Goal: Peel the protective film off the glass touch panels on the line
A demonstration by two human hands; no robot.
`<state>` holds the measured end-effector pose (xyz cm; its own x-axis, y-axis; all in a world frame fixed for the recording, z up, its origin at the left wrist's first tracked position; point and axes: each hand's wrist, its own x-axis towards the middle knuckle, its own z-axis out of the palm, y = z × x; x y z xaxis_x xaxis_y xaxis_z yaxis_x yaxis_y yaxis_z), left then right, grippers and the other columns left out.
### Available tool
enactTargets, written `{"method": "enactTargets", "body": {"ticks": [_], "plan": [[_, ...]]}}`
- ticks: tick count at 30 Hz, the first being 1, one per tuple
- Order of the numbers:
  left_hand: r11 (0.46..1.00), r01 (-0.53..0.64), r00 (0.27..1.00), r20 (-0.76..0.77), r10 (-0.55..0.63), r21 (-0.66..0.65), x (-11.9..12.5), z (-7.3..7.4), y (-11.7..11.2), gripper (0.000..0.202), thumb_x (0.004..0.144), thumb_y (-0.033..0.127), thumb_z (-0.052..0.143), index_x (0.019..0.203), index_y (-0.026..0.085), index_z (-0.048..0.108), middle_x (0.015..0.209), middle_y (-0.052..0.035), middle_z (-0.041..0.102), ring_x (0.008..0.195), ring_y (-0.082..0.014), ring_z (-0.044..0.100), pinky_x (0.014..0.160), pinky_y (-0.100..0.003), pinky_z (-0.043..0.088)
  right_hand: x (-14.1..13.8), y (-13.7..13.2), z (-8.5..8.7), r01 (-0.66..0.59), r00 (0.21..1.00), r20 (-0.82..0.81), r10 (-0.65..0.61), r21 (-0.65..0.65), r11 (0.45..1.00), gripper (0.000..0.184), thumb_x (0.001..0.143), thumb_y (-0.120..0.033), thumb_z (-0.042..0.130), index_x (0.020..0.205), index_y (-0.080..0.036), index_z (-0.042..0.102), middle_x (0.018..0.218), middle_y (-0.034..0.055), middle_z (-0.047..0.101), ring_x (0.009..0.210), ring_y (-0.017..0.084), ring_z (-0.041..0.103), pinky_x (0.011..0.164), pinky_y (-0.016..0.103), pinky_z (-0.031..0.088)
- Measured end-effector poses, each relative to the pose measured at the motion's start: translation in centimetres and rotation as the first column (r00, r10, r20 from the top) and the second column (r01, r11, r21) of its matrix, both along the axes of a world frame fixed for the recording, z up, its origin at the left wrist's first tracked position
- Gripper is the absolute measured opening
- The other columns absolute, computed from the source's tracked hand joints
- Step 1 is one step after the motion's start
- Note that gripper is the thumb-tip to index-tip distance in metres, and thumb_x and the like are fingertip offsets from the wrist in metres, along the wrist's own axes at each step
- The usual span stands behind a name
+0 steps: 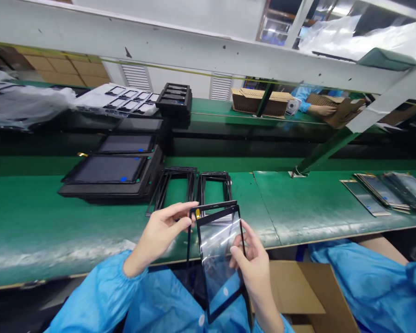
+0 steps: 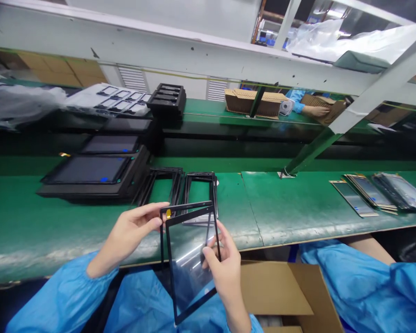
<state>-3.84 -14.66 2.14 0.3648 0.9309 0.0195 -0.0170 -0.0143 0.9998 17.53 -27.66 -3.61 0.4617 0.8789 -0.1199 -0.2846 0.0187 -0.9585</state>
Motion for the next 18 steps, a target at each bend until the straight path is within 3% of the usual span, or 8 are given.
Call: {"method": "enactTargets", "body": {"ticks": [7,18], "plan": [[0.999,0.008,1.000,0.012,-0.009,0.040,0.3,0.3,-0.5,0.031,0.084,0.018,0.082,0.114,0.025,0.088,0.086,-0.0046,0.079,0.073,-0.0163,0.073,0.063,-0.020,0.063,-0.2,-0.5,-0.1,0.021,1.000,0.008,-0.021,0.001,1.000,0.064,0.082,-0.032,0.089,0.141,-0.026,0.066,0.086,-0.0024,0.068,0.048,0.009,0.061,0.047,0.023,0.054],[0.973,0.075,0.979,0.201,-0.029,-0.220,1.0,-0.5,-1.5,0.038,0.080,0.028,0.092,0.118,0.025,0.086,0.087,-0.0056,0.081,0.073,-0.0154,0.072,0.061,-0.019,0.063,-1.3,-0.5,-0.3,0.121,0.991,0.064,-0.118,-0.037,0.992,0.068,0.082,-0.032,0.087,0.146,-0.028,0.063,0.088,-0.0034,0.067,0.052,0.008,0.060,0.054,0.022,0.058]]}}
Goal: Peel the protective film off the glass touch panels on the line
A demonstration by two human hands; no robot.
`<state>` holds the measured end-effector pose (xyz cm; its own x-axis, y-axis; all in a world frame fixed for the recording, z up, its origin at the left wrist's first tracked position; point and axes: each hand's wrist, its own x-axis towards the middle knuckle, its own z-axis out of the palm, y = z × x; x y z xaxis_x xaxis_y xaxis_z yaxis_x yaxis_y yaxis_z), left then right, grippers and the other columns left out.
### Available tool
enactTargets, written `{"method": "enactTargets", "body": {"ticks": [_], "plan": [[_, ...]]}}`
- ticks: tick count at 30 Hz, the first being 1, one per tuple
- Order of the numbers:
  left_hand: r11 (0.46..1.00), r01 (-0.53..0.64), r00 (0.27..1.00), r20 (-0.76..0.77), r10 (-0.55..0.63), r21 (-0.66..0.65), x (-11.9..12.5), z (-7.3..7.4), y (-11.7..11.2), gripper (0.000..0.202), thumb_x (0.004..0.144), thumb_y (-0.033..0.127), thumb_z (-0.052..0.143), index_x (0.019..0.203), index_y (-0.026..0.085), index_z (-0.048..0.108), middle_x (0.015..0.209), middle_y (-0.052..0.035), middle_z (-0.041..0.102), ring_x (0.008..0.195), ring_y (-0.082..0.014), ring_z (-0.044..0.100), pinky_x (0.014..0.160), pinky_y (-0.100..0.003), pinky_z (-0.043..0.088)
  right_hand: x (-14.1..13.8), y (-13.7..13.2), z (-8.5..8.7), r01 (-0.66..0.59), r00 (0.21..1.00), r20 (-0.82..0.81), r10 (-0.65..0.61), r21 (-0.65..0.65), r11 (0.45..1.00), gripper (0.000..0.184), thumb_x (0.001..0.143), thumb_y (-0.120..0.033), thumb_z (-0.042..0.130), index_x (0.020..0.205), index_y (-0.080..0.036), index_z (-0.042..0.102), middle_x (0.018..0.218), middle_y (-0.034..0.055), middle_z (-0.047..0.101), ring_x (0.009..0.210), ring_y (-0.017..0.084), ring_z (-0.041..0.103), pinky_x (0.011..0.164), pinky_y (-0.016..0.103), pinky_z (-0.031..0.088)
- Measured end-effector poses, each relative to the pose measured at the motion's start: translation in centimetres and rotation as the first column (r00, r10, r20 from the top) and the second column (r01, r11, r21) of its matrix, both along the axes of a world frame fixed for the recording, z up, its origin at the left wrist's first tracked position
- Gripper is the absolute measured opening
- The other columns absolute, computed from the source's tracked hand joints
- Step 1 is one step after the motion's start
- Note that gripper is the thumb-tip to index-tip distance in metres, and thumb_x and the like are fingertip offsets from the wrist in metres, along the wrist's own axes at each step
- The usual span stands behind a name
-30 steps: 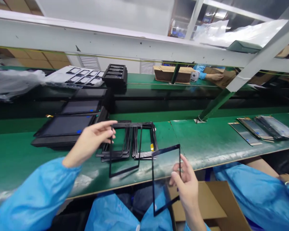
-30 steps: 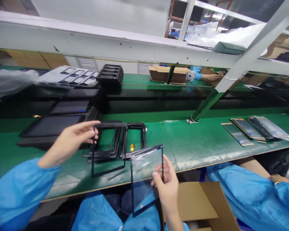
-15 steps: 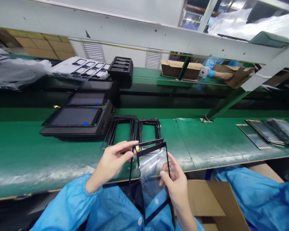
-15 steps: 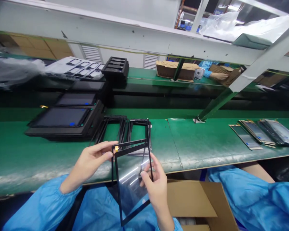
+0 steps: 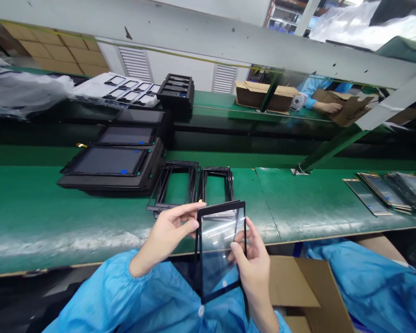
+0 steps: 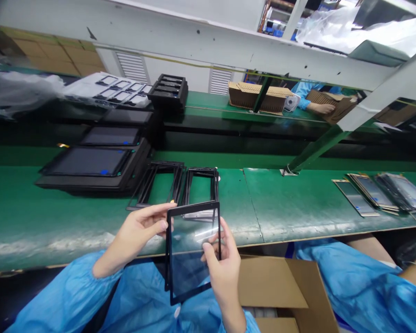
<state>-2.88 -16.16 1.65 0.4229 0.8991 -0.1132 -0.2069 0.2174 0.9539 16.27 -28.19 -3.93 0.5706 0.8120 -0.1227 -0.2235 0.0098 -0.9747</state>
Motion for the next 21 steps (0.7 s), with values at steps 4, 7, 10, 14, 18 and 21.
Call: {"method": "enactTargets", "body": {"ticks": [4,7,10,14,18,21], "plan": [[0.998,-0.002,1.000,0.026,0.003,-0.067,0.2,-0.3,-0.3,0.039,0.080,0.029,0.093,0.118,0.025,0.086,0.085,-0.0047,0.080,0.071,-0.0150,0.073,0.060,-0.019,0.063,-0.1,-0.3,0.1,0.007,0.999,0.032,-0.006,-0.028,1.000,0.070,0.084,-0.032,0.086,0.149,-0.029,0.061,0.089,-0.0033,0.066,0.054,0.008,0.061,0.056,0.023,0.059],[0.995,-0.004,1.000,0.029,0.007,-0.099,0.3,-0.6,-0.4,0.040,0.081,0.030,0.093,0.120,0.025,0.085,0.089,-0.0054,0.082,0.076,-0.0171,0.076,0.060,-0.019,0.064,-0.1,-0.4,0.1,-0.004,0.999,0.033,0.006,-0.042,0.999,0.071,0.086,-0.033,0.084,0.152,-0.030,0.058,0.092,-0.0030,0.066,0.055,0.008,0.062,0.055,0.022,0.058],[0.993,-0.012,1.000,0.013,0.014,-0.117,0.4,-0.8,-0.4,0.045,0.081,0.031,0.093,0.124,0.025,0.083,0.097,-0.0079,0.084,0.086,-0.0208,0.080,0.061,-0.019,0.064,-0.2,-0.5,0.1,-0.014,0.999,0.032,0.016,-0.054,0.998,0.072,0.086,-0.032,0.084,0.153,-0.030,0.057,0.092,-0.0033,0.066,0.055,0.008,0.061,0.055,0.022,0.058],[0.992,-0.010,1.000,-0.005,0.009,-0.123,0.6,-1.1,-0.4,0.050,0.082,0.034,0.092,0.129,0.022,0.080,0.097,-0.0104,0.085,0.092,-0.0244,0.081,0.062,-0.020,0.064,-0.1,-0.4,0.1,0.000,0.999,0.034,0.003,-0.067,0.998,0.070,0.086,-0.032,0.083,0.152,-0.031,0.057,0.091,-0.0040,0.065,0.054,0.008,0.061,0.053,0.022,0.057],[0.992,0.000,1.000,-0.012,-0.001,-0.126,0.8,-1.3,-0.4,0.051,0.083,0.035,0.091,0.131,0.021,0.079,0.093,-0.0107,0.085,0.090,-0.0233,0.082,0.063,-0.019,0.064,-0.2,-0.4,-0.2,0.004,0.998,0.058,0.000,-0.069,0.998,0.070,0.088,-0.031,0.081,0.153,-0.031,0.056,0.092,-0.0039,0.064,0.054,0.008,0.061,0.054,0.023,0.057],[0.993,-0.012,1.000,-0.030,0.008,-0.119,0.9,-1.1,-0.4,0.052,0.083,0.035,0.091,0.131,0.020,0.078,0.094,-0.0115,0.085,0.090,-0.0241,0.082,0.061,-0.019,0.064,-0.3,-0.6,-0.6,-0.003,0.991,0.132,0.014,-0.080,0.997,0.068,0.092,-0.033,0.077,0.156,-0.029,0.054,0.091,-0.0023,0.066,0.056,0.010,0.062,0.055,0.026,0.059]]}}
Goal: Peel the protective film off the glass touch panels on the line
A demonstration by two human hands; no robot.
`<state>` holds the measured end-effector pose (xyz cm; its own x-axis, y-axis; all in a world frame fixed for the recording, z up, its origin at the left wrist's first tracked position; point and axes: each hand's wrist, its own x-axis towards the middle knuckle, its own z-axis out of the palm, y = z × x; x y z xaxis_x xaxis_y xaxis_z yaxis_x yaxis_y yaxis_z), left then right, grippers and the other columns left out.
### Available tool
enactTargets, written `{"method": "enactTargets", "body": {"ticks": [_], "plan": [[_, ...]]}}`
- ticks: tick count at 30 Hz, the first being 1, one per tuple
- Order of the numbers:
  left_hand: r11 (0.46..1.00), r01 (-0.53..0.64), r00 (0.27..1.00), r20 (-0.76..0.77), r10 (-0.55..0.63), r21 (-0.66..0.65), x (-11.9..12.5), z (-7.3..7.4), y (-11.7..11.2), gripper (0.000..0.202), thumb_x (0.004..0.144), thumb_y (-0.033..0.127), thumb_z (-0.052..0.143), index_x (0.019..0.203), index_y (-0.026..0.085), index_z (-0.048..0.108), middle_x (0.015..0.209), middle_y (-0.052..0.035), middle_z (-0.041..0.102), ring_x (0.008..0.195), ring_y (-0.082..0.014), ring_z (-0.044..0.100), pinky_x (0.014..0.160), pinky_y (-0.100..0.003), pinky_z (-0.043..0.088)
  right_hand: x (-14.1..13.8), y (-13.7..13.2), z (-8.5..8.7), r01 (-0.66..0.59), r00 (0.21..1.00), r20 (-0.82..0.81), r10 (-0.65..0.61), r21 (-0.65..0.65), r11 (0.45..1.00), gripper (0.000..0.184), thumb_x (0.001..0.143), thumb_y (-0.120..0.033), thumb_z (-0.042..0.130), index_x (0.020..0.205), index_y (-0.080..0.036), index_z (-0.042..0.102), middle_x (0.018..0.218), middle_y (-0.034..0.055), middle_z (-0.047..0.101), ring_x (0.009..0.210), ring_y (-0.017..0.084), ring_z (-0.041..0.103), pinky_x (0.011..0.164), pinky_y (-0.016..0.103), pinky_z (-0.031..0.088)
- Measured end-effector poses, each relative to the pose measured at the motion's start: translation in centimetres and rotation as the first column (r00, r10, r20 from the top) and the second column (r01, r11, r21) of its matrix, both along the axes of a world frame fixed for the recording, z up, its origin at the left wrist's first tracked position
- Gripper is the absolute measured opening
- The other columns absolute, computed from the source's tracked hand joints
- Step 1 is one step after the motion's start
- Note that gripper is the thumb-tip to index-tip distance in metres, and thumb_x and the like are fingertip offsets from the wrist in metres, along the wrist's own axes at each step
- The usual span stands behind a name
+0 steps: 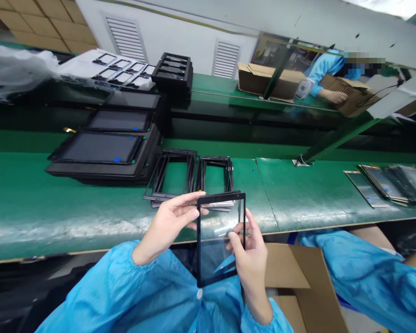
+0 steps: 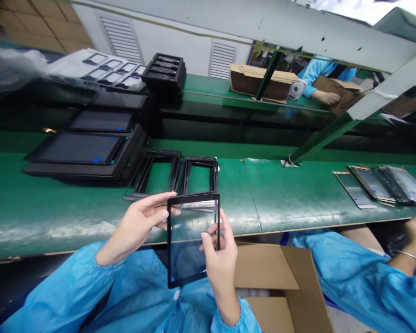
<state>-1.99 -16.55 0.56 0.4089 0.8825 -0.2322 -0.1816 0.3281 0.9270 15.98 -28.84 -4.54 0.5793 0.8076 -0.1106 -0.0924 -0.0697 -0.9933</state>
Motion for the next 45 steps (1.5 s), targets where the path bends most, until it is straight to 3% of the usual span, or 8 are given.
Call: {"method": "enactTargets", "body": {"ticks": [7,14,23,27,30,34,38,45], "plan": [[0.996,-0.011,0.991,-0.135,0.023,0.092,-0.2,1.4,-0.5,0.041,0.078,0.031,0.091,0.116,0.017,0.085,0.083,-0.0096,0.085,0.080,-0.0261,0.084,0.059,-0.020,0.065,2.7,0.7,2.0,0.072,0.862,0.492,-0.122,0.120,0.990,0.055,0.095,-0.036,0.071,0.149,-0.029,0.063,0.156,0.0129,0.054,0.144,0.034,0.052,0.119,0.057,0.043],[0.988,0.041,0.984,-0.176,-0.015,0.146,-1.0,1.3,-1.3,0.036,0.080,0.035,0.090,0.113,0.021,0.087,0.082,-0.0102,0.086,0.076,-0.0257,0.084,0.064,-0.022,0.067,4.0,2.2,5.5,-0.097,0.993,0.074,0.093,0.051,0.994,0.033,0.092,-0.042,0.075,0.117,-0.020,0.080,0.065,0.0024,0.078,0.066,0.024,0.078,0.073,0.037,0.064],[0.974,0.097,0.973,-0.225,-0.049,0.205,-1.1,0.8,-0.9,0.036,0.082,0.042,0.087,0.112,0.022,0.087,0.090,-0.0121,0.086,0.079,-0.0299,0.085,0.066,-0.029,0.069,3.3,1.9,5.6,-0.038,0.999,-0.028,0.041,0.096,0.995,0.025,0.087,-0.043,0.081,0.098,-0.020,0.081,0.060,0.0023,0.078,0.055,0.023,0.078,0.066,0.034,0.067],[0.795,0.325,0.885,-0.462,-0.064,0.512,-0.5,1.9,-0.6,0.048,0.088,0.035,0.080,0.136,0.030,0.078,0.146,-0.0085,0.070,0.133,-0.0349,0.068,0.103,-0.039,0.062,2.1,2.2,5.2,-0.179,0.983,-0.020,0.182,0.084,0.980,0.025,0.087,-0.040,0.082,0.103,-0.021,0.080,0.066,0.0013,0.078,0.061,0.022,0.080,0.065,0.031,0.067],[0.660,0.564,0.783,-0.576,-0.236,0.496,-0.1,2.5,-0.2,0.064,0.092,0.032,0.076,0.154,0.036,0.061,0.142,-0.0058,0.074,0.124,-0.0322,0.074,0.103,-0.039,0.061,1.2,2.7,4.7,-0.291,0.950,-0.091,0.299,0.091,0.952,0.036,0.079,-0.039,0.090,0.108,-0.022,0.076,0.086,0.0022,0.083,0.064,0.020,0.080,0.062,0.028,0.065],[0.795,0.562,0.786,-0.447,-0.428,0.227,-0.6,2.3,0.2,0.058,0.103,0.041,0.063,0.159,0.032,0.053,0.111,-0.0087,0.085,0.069,-0.0229,0.081,0.056,-0.025,0.062,3.3,2.4,4.2,-0.365,0.916,-0.155,0.369,0.055,0.929,0.040,0.089,-0.054,0.080,0.110,-0.021,0.076,0.100,0.0070,0.084,0.067,0.019,0.081,0.067,0.030,0.065],[0.973,0.189,0.945,-0.294,-0.143,0.133,-1.3,1.6,-0.2,0.052,0.095,0.052,0.072,0.136,0.020,0.064,0.105,-0.0146,0.084,0.065,-0.0235,0.078,0.047,-0.025,0.056,6.4,1.0,3.2,-0.343,0.930,-0.156,0.332,-0.047,0.938,0.051,0.092,-0.066,0.072,0.093,-0.016,0.080,0.078,0.0100,0.084,0.063,0.023,0.081,0.064,0.030,0.062],[0.990,-0.067,0.970,-0.223,0.093,0.122,-0.1,1.5,-2.4,0.056,0.090,0.055,0.078,0.128,0.018,0.061,0.097,-0.0134,0.084,0.062,-0.0224,0.076,0.047,-0.025,0.056,6.2,0.4,2.0,-0.003,0.972,-0.236,0.001,-0.008,1.000,0.049,0.082,-0.066,0.082,0.083,-0.017,0.078,0.066,0.0085,0.080,0.056,0.029,0.079,0.057,0.036,0.064]]}}
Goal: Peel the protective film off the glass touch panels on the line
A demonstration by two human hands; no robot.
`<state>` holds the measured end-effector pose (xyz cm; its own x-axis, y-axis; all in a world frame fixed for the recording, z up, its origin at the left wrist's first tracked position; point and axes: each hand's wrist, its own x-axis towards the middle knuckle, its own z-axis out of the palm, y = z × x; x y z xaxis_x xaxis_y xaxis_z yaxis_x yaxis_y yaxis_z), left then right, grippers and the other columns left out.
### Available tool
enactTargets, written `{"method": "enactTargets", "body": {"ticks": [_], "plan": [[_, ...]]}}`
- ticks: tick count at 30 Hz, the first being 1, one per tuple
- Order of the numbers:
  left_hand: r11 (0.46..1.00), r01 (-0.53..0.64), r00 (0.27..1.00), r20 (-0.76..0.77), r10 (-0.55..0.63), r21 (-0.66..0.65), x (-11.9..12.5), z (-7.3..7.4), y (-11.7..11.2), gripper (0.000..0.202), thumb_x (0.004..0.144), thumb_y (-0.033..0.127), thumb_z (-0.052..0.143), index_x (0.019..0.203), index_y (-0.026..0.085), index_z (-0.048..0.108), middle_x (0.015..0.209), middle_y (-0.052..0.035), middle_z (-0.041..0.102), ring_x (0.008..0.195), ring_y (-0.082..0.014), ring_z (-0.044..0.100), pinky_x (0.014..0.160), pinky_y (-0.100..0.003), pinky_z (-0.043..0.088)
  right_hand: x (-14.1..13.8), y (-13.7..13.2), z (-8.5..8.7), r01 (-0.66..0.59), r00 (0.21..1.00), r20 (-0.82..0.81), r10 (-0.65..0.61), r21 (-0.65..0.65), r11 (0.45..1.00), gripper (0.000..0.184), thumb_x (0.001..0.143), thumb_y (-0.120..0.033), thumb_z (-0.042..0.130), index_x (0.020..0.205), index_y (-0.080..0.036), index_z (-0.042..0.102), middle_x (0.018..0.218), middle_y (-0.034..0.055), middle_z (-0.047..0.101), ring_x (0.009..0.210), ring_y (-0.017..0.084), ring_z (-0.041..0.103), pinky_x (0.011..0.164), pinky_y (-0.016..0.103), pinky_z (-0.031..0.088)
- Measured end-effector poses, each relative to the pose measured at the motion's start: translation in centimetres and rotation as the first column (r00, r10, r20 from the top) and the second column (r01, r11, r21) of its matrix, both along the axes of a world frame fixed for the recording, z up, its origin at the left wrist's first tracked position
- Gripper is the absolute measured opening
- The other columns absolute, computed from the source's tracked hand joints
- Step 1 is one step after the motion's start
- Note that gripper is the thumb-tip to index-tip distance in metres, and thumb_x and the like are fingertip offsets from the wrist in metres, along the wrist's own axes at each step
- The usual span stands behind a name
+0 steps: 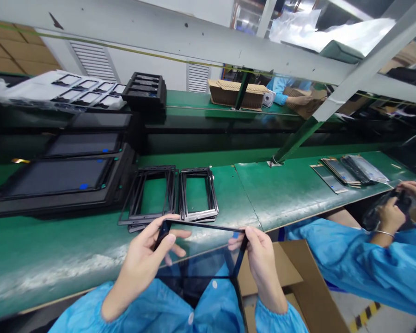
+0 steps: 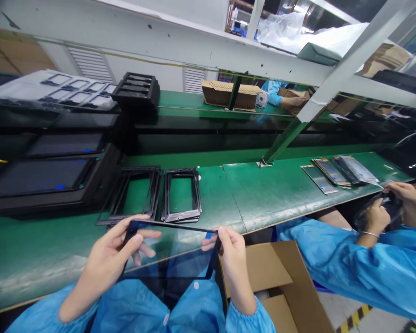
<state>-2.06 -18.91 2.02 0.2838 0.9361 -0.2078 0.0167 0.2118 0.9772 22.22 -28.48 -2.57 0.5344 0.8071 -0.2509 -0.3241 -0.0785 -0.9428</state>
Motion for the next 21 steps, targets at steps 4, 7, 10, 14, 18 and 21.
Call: {"method": "enactTargets", "body": {"ticks": [4,7,10,14,18,21], "plan": [[1.000,-0.019,0.999,0.030,0.020,-0.017,0.1,0.2,-0.5,0.056,0.089,0.055,0.080,0.128,0.019,0.061,0.096,-0.0116,0.085,0.062,-0.0221,0.077,0.047,-0.025,0.055,-0.5,0.0,1.2,0.063,0.997,0.049,-0.064,0.019,0.998,0.048,0.081,-0.065,0.084,0.078,-0.018,0.078,0.062,0.0058,0.078,0.054,0.026,0.077,0.055,0.033,0.063],[0.999,-0.022,0.999,0.030,0.023,-0.025,0.1,0.5,-0.5,0.057,0.088,0.056,0.080,0.127,0.019,0.061,0.095,-0.0110,0.085,0.060,-0.0222,0.076,0.046,-0.025,0.055,-0.8,-0.2,2.0,0.093,0.990,0.108,-0.096,0.028,0.995,0.048,0.080,-0.066,0.084,0.077,-0.019,0.077,0.058,0.0039,0.075,0.052,0.025,0.076,0.055,0.033,0.064],[0.999,-0.019,0.999,0.029,0.020,-0.033,0.0,0.6,-0.5,0.058,0.088,0.056,0.080,0.128,0.019,0.061,0.095,-0.0109,0.085,0.060,-0.0222,0.076,0.046,-0.026,0.055,-1.1,-0.2,2.2,0.100,0.983,0.154,-0.104,0.036,0.994,0.047,0.083,-0.066,0.082,0.076,-0.020,0.076,0.059,0.0043,0.076,0.050,0.024,0.075,0.054,0.032,0.063],[0.999,-0.034,0.999,0.028,0.035,-0.041,-0.2,0.0,-0.5,0.056,0.089,0.053,0.080,0.129,0.019,0.060,0.095,-0.0099,0.084,0.060,-0.0219,0.076,0.045,-0.025,0.055,-1.1,-0.4,1.9,0.056,0.992,0.111,-0.063,0.068,0.996,0.045,0.092,-0.065,0.073,0.088,-0.020,0.080,0.064,0.0060,0.079,0.055,0.025,0.078,0.056,0.032,0.064],[0.998,-0.003,1.000,-0.025,0.004,0.058,-0.6,-1.0,0.0,0.050,0.098,0.047,0.070,0.139,0.021,0.057,0.117,-0.0148,0.082,0.069,-0.0227,0.079,0.050,-0.027,0.059,-1.2,-0.8,1.9,0.021,0.988,0.150,-0.033,0.082,0.996,0.041,0.091,-0.055,0.079,0.112,-0.020,0.079,0.068,0.0065,0.082,0.066,0.028,0.083,0.068,0.035,0.067],[0.892,0.074,0.977,-0.214,0.026,0.446,-0.7,-1.0,0.9,0.060,0.099,0.035,0.068,0.156,0.028,0.050,0.156,-0.0156,0.061,0.123,-0.0327,0.073,0.098,-0.045,0.063,-1.7,-1.0,2.4,0.005,0.973,0.231,-0.018,0.058,0.998,0.037,0.091,-0.052,0.080,0.107,-0.019,0.079,0.066,0.0078,0.081,0.070,0.030,0.084,0.069,0.037,0.068]]}}
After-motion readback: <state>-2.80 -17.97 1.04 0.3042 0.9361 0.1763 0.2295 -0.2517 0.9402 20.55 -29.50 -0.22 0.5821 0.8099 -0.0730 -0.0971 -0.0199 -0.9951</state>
